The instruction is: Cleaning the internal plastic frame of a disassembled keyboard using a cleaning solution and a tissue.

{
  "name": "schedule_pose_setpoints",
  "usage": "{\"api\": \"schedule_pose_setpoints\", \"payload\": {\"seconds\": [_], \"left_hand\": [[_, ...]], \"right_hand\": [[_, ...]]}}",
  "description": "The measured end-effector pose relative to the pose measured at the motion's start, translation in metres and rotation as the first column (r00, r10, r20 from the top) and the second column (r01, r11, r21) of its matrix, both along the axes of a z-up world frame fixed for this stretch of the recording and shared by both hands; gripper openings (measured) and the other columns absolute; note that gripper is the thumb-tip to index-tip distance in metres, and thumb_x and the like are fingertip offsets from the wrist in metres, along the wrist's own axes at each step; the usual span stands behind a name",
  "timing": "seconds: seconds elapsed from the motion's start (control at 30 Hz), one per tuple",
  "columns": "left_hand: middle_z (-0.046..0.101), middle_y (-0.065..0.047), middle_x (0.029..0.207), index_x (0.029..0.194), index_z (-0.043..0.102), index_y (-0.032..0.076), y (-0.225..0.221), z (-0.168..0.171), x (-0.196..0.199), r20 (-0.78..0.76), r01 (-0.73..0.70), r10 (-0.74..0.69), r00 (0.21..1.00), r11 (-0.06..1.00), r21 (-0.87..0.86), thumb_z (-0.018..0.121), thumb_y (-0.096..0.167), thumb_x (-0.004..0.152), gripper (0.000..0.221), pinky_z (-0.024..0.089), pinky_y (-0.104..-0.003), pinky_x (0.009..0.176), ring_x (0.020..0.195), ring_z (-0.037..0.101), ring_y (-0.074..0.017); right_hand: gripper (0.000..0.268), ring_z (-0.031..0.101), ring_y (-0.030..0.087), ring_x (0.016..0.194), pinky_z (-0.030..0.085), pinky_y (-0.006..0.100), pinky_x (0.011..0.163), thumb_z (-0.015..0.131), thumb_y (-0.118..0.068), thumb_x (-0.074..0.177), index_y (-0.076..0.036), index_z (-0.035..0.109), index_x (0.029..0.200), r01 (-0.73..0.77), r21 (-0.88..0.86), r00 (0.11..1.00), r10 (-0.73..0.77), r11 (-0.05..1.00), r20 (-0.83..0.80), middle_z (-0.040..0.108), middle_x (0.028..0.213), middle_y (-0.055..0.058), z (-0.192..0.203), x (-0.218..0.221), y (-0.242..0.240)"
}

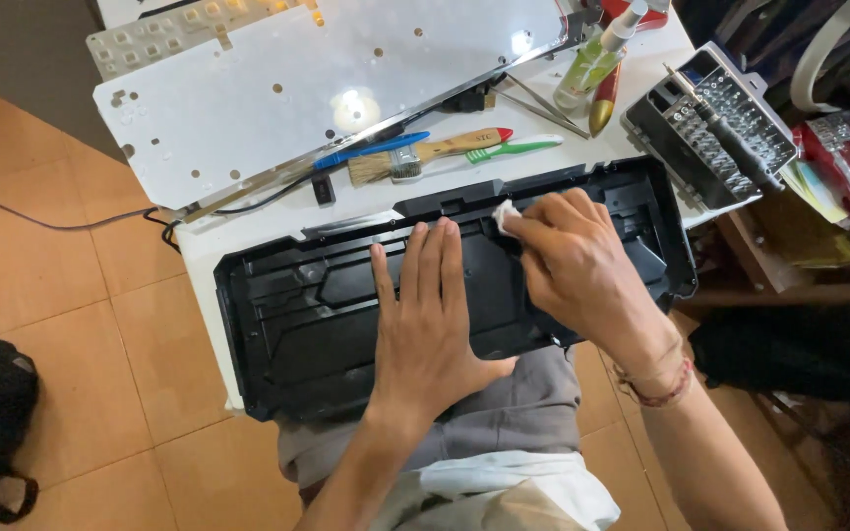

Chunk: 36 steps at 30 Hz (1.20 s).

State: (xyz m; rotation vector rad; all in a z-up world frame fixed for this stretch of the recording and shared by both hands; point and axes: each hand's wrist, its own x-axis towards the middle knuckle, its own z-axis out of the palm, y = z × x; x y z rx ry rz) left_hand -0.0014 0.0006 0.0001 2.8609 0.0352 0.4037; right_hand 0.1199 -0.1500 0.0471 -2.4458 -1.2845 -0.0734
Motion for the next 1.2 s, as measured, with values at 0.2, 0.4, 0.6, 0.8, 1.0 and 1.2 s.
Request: {"api": "schedule_pose_setpoints", "payload": {"seconds": [0.2, 0.4, 0.6, 0.8, 1.0, 1.2], "left_hand": [[0.030, -0.018, 0.167, 0.159, 0.018, -0.004, 0.001, -0.002, 0.001, -0.029, 0.005, -0.005, 1.000, 1.000, -0.014, 0.086, 0.090, 0.055, 0.157, 0.012, -0.068, 0.125, 0.157, 0.026, -0.0343], [0.033, -0.018, 0.166, 0.160, 0.021, -0.005, -0.001, -0.001, -0.001, 0.008, 0.004, -0.004, 1.000, 0.999, -0.034, 0.073, 0.090, 0.069, 0.142, 0.014, -0.070, 0.124, 0.156, 0.028, -0.0347], [0.004, -0.023, 0.171, 0.164, 0.002, 0.000, -0.014, 0.003, 0.004, -0.138, 0.022, -0.014, 0.990, 0.998, 0.060, 0.081, 0.100, 0.056, 0.167, 0.004, -0.070, 0.122, 0.159, 0.008, -0.0422], [0.025, -0.019, 0.169, 0.161, 0.017, -0.001, -0.039, 0.005, 0.021, 0.026, 0.172, -0.170, 0.985, 0.965, -0.200, 0.066, 0.080, 0.083, 0.123, 0.009, -0.069, 0.125, 0.158, 0.020, -0.0413], [0.060, -0.015, 0.136, 0.147, 0.045, 0.006, -0.054, 0.032, 0.037, 0.148, 0.286, -0.294, 0.944, 0.512, -0.810, 0.057, 0.031, 0.103, 0.052, 0.064, -0.034, 0.083, 0.101, 0.069, -0.0218], [0.078, -0.018, 0.093, 0.114, 0.074, 0.002, -0.072, 0.017, 0.046, -0.070, -0.107, -0.288, 0.955, -0.114, -0.988, 0.075, 0.006, 0.090, 0.024, 0.069, -0.032, 0.063, 0.072, 0.079, -0.0246]], "right_hand": [[0.037, 0.053, 0.032, 0.092, 0.043, 0.045, 0.089, 0.057, -0.001, 0.088, -0.006, 0.063, 0.124, 0.002, -0.180, 0.971, 0.041, 0.984, 0.235, 0.059, 0.099, 0.010, -0.009, -0.019, -0.001], [0.053, 0.055, 0.029, 0.094, 0.043, 0.044, 0.094, 0.059, 0.005, 0.081, -0.018, 0.070, 0.128, -0.043, -0.116, 0.999, 0.042, 0.992, -0.013, 0.061, 0.101, 0.006, 0.002, -0.025, -0.055], [0.014, 0.065, 0.026, 0.094, 0.053, 0.037, 0.085, 0.067, 0.008, 0.096, 0.005, 0.076, 0.107, 0.400, 0.204, 0.915, -0.376, 0.894, -0.148, 0.072, 0.102, 0.015, 0.013, -0.016, -0.105], [0.014, 0.065, 0.025, 0.092, 0.053, 0.034, 0.084, 0.067, 0.007, 0.095, 0.002, 0.074, 0.106, 0.338, 0.242, 0.936, -0.297, 0.910, -0.188, 0.072, 0.101, 0.013, 0.012, -0.020, -0.108], [0.014, 0.057, 0.014, 0.083, 0.046, 0.027, 0.077, 0.058, -0.009, 0.102, 0.000, 0.068, 0.097, 0.403, 0.366, 0.709, -0.032, 0.839, -0.705, 0.066, 0.092, 0.006, 0.031, -0.026, -0.111], [0.013, 0.060, 0.013, 0.074, 0.054, 0.030, 0.069, 0.063, 0.007, 0.092, 0.008, 0.074, 0.099, 0.493, 0.502, 0.680, 0.045, 0.711, -0.732, 0.066, 0.078, 0.011, 0.018, -0.028, -0.108]]}}
